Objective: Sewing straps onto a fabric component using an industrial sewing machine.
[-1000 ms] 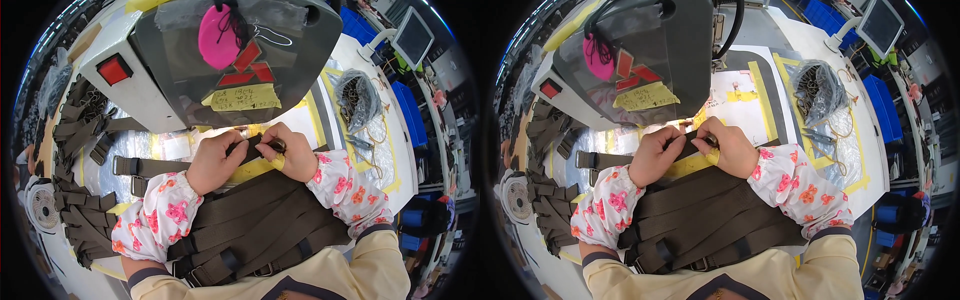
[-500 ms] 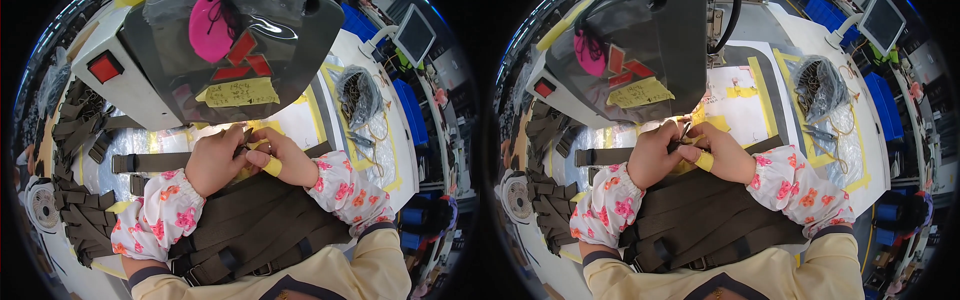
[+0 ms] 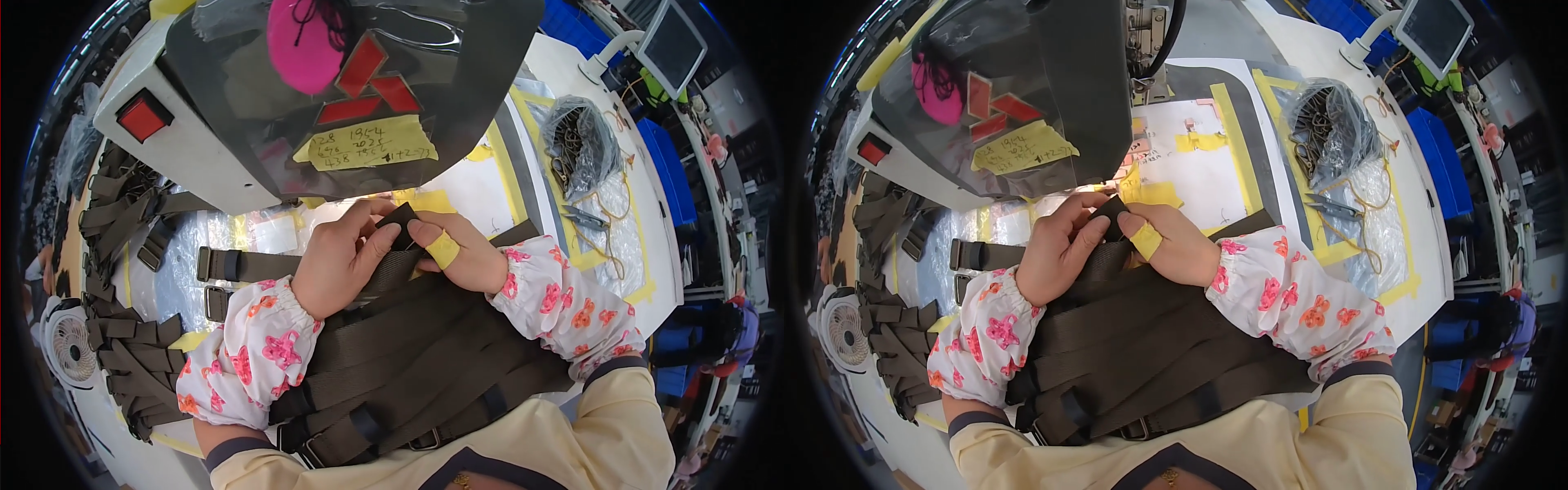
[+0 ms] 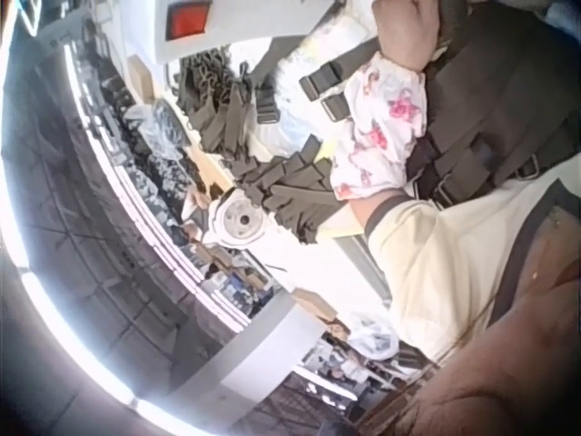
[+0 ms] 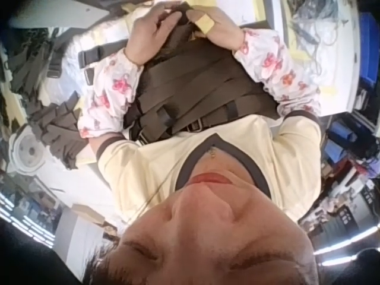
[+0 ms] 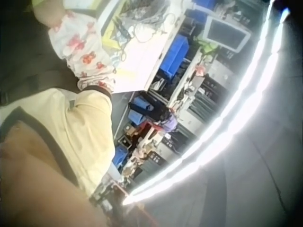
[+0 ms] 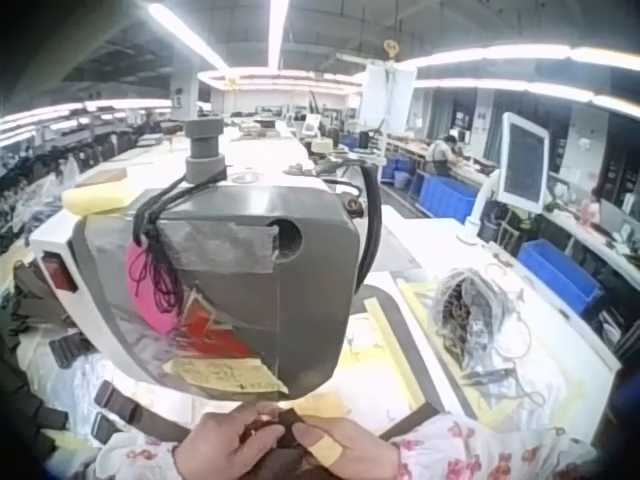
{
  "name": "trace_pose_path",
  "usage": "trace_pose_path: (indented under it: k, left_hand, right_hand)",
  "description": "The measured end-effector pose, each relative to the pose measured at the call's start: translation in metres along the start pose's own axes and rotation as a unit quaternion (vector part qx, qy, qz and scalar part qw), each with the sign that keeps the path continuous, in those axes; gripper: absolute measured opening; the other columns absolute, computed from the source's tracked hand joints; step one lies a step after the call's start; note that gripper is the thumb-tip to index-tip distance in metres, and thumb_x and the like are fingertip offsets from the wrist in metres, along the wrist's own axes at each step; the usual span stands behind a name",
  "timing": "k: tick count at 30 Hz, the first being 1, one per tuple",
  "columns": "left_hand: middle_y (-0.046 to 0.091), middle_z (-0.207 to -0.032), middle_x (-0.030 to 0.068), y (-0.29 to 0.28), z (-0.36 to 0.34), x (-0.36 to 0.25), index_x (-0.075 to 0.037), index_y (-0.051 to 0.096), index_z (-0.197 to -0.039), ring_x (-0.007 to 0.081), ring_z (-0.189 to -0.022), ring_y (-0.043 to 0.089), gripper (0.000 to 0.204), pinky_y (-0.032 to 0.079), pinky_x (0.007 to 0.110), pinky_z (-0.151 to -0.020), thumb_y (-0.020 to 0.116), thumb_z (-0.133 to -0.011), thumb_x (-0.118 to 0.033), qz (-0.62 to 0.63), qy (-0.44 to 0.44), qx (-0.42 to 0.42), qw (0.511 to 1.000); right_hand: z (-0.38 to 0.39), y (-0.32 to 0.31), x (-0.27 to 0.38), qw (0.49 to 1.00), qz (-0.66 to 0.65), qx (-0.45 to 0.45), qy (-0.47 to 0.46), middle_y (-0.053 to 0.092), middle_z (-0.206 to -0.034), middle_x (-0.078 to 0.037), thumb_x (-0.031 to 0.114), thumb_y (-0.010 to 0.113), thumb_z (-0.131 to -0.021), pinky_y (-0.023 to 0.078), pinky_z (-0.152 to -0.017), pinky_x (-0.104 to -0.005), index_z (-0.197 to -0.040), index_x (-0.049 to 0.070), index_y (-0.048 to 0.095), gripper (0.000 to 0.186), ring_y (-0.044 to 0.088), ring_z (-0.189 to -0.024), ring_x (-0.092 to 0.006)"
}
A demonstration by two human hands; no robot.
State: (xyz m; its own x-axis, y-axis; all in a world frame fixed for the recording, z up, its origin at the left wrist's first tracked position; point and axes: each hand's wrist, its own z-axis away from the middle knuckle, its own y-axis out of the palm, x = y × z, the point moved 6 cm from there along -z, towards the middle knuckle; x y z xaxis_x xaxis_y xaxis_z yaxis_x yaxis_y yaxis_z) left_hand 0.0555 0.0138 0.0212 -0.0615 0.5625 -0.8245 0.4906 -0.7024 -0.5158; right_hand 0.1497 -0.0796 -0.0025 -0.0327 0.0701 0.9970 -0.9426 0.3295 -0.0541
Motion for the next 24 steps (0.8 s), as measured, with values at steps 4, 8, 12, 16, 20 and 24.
trace_pose_path:
  k: [4, 8, 12, 16, 20, 24]
  left_hand:
    - [0.059, -0.064, 0.0142, 0.000, 0.001, 0.001, 0.000, 0.059, -0.096, 0.0261, -0.057, 0.060, 0.015, 0.045, 0.029, -0.053, 0.057, -0.084, -0.009, 0.068, 0.053, -0.020, 0.996]
    - [0.060, -0.066, 0.0137, -0.002, 0.000, -0.003, -0.001, 0.060, -0.098, 0.0260, -0.060, 0.061, 0.016, 0.046, 0.030, -0.053, 0.057, -0.085, -0.009, 0.018, 0.040, -0.005, 0.999]
    - [0.062, -0.072, 0.0131, -0.001, 0.005, -0.012, -0.001, 0.060, -0.103, 0.0215, -0.056, 0.059, 0.027, 0.046, 0.029, -0.050, 0.060, -0.076, -0.006, -0.159, 0.130, -0.019, 0.978]
    - [0.062, -0.078, 0.0129, 0.013, 0.011, -0.034, 0.004, 0.057, -0.106, 0.0166, -0.053, 0.057, 0.041, 0.046, 0.027, -0.048, 0.057, -0.066, -0.008, -0.405, 0.278, 0.006, 0.871]
    - [0.063, -0.082, 0.0124, 0.018, 0.011, -0.031, 0.005, 0.058, -0.106, 0.0198, -0.060, 0.060, 0.039, 0.049, 0.030, -0.054, 0.057, -0.068, -0.003, -0.450, 0.266, 0.009, 0.852]
    - [0.064, -0.085, 0.0149, 0.003, 0.007, -0.026, 0.002, 0.060, -0.101, 0.0188, -0.057, 0.059, 0.030, 0.046, 0.028, -0.051, 0.059, -0.073, -0.009, -0.278, 0.210, -0.015, 0.937]
  right_hand:
    - [-0.006, -0.002, -0.003, 0.999, 0.028, 0.042, 0.007, 0.049, -0.062, -0.005, 0.029, 0.041, -0.093, 0.040, -0.050, -0.0245, -0.078, -0.002, 0.052, 0.036, 0.048, -0.050, -0.0095]
    - [-0.003, 0.000, 0.001, 1.000, -0.003, -0.001, 0.022, 0.048, -0.058, -0.003, 0.024, 0.043, -0.093, 0.040, -0.047, -0.0246, -0.075, -0.002, 0.051, 0.032, 0.048, -0.047, -0.0088]
    - [-0.005, 0.001, 0.000, 1.000, -0.005, 0.014, 0.018, 0.046, -0.056, -0.003, 0.022, 0.042, -0.093, 0.039, -0.045, -0.0249, -0.074, -0.002, 0.051, 0.032, 0.048, -0.047, -0.0083]
    - [-0.003, -0.001, -0.007, 0.998, -0.051, -0.018, 0.045, 0.046, -0.057, -0.003, 0.022, 0.041, -0.094, 0.039, -0.044, -0.0251, -0.076, -0.002, 0.052, 0.032, 0.047, -0.045, -0.0087]
    - [-0.006, 0.000, 0.004, 0.998, 0.031, -0.051, 0.010, 0.047, -0.058, -0.004, 0.023, 0.042, -0.094, 0.039, -0.044, -0.0252, -0.080, -0.002, 0.052, 0.030, 0.047, -0.044, -0.0094]
    - [-0.003, -0.001, 0.001, 0.997, 0.011, -0.046, 0.053, 0.049, -0.059, -0.005, 0.022, 0.045, -0.093, 0.040, -0.047, -0.0279, -0.082, -0.004, 0.051, 0.029, 0.050, -0.050, -0.0115]
